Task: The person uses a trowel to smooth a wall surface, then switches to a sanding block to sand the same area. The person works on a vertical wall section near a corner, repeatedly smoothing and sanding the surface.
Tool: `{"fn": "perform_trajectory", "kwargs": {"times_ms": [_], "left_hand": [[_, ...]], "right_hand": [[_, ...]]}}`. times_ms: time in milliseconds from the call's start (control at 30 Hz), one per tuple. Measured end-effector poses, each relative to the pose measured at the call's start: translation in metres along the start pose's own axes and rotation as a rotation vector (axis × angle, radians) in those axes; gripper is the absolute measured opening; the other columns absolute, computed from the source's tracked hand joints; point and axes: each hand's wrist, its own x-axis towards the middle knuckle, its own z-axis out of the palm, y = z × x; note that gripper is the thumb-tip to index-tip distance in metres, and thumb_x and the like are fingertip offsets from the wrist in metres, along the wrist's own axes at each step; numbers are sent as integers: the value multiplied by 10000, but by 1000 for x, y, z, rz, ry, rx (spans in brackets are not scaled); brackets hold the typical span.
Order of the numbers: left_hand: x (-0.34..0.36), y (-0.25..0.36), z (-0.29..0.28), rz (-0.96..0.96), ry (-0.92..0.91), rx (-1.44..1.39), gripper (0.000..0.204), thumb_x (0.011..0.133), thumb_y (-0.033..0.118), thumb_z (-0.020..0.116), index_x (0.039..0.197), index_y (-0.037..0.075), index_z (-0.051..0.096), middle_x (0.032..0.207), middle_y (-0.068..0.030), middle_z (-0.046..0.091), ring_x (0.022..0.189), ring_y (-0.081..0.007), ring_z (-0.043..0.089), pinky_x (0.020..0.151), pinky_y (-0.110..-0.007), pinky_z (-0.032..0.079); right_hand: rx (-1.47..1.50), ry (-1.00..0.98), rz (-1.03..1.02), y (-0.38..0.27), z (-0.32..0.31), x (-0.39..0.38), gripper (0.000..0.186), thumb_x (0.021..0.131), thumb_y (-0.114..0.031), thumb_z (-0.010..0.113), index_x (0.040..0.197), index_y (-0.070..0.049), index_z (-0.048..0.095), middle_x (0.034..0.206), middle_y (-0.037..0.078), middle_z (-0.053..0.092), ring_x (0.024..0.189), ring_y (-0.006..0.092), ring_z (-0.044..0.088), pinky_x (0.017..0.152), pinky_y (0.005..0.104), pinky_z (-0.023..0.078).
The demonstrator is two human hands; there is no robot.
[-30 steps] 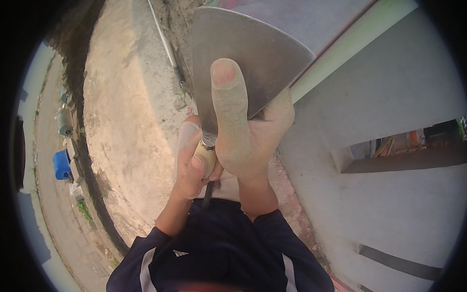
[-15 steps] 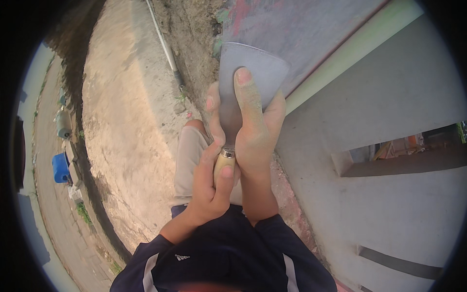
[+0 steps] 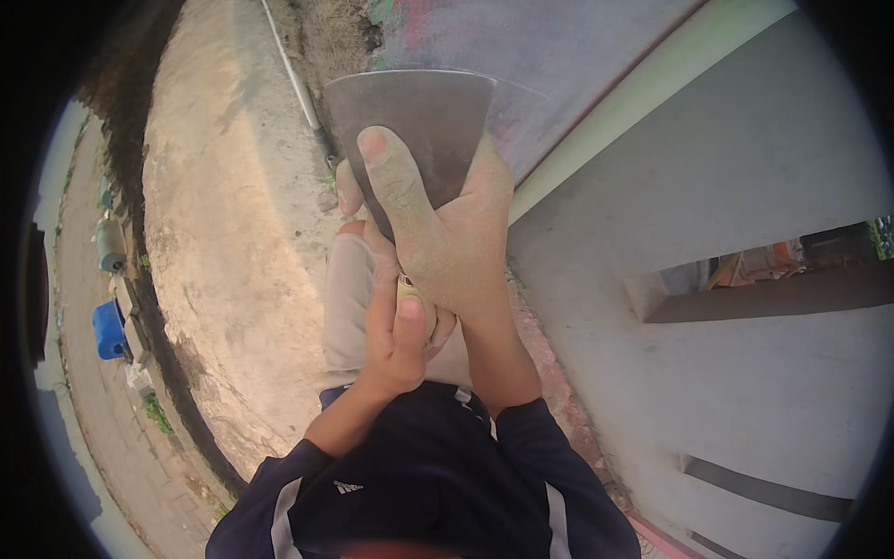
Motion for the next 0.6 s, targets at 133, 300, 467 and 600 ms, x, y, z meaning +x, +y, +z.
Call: {"fn": "perform_trajectory", "kwargs": {"times_ms": [133,300,467,600], "left_hand": [[-2,6,-6,37,-19,-65,486,1044,216,486,1412,-66,342,717,-50,566,610,-120,493,599,-287,418],[4,9,-15,-50,-154,82,451,1027,191,525,1375,-63,393,723,-75,582,625,-136,534,607,-293,434],[6,7,-14,-66,-144,107,440,1011,200,557,1352,-48,435,749,-98,596,634,-166,566,611,-306,452],[8,10,-15,46,-119,297,428,1001,194,569,1341,-43,463,797,-128,623,664,-211,619,632,-332,484]], "right_hand": [[14,-3,-96,1,1,0,246,1000,-203,641,1005,24,547,691,132,622,418,114,477,354,241,336],[1,212,-146,3,1,-2,217,1011,-200,582,976,6,521,670,121,581,395,121,450,325,238,294],[25,177,-108,4,-2,1,227,1021,-214,561,946,-4,515,668,121,568,359,122,407,319,239,264],[82,147,-39,5,-4,2,243,1033,-226,525,923,-10,507,657,119,549,334,127,383,309,245,257]]}}
